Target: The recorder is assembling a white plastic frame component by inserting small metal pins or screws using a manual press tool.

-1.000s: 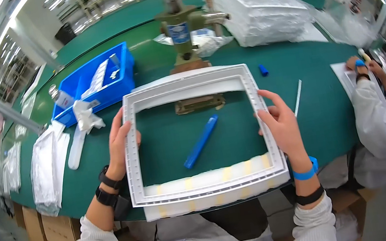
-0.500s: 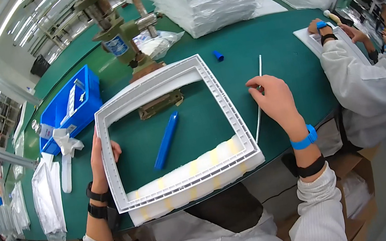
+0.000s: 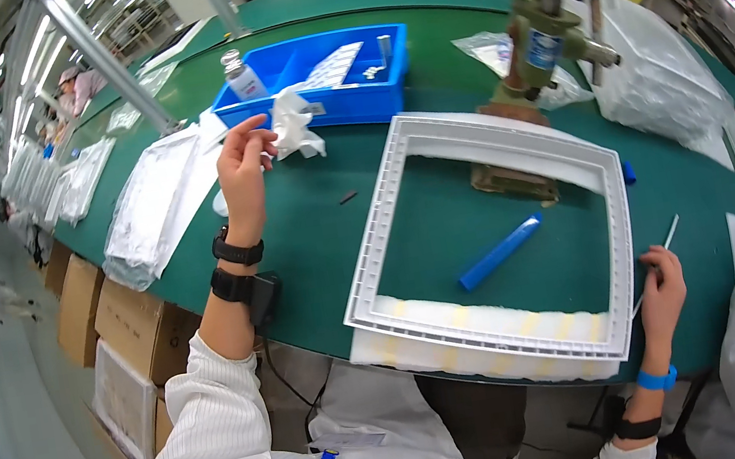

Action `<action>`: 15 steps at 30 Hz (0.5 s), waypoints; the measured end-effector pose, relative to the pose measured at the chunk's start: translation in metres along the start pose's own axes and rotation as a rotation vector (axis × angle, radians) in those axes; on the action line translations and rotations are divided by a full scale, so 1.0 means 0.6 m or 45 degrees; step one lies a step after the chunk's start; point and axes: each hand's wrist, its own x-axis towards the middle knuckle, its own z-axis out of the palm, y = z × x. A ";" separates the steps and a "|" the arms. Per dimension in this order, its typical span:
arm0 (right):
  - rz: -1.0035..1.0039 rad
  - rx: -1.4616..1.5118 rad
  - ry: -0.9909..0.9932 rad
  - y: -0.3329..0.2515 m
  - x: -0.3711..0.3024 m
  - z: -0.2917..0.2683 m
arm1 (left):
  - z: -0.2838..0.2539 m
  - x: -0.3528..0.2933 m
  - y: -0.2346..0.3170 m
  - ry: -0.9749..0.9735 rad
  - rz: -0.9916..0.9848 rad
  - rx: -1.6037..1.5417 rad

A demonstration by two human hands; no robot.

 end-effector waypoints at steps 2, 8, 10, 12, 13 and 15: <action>-0.009 0.002 -0.012 -0.001 0.000 0.004 | -0.014 -0.008 -0.002 -0.044 0.000 0.092; 0.010 -0.020 0.002 -0.004 0.005 0.002 | 0.027 -0.054 -0.030 -0.667 0.311 0.805; 0.042 -0.034 -0.021 -0.025 0.007 0.006 | 0.035 -0.050 -0.031 -0.711 0.305 0.878; -0.007 -0.088 -0.004 -0.021 0.005 0.009 | 0.045 -0.050 -0.030 -0.729 0.300 0.868; -0.004 -0.112 0.003 -0.023 0.005 0.005 | 0.053 -0.050 -0.028 -0.738 0.306 0.856; 0.021 -0.118 0.011 -0.030 0.005 0.003 | 0.054 -0.055 -0.030 -0.746 0.307 0.815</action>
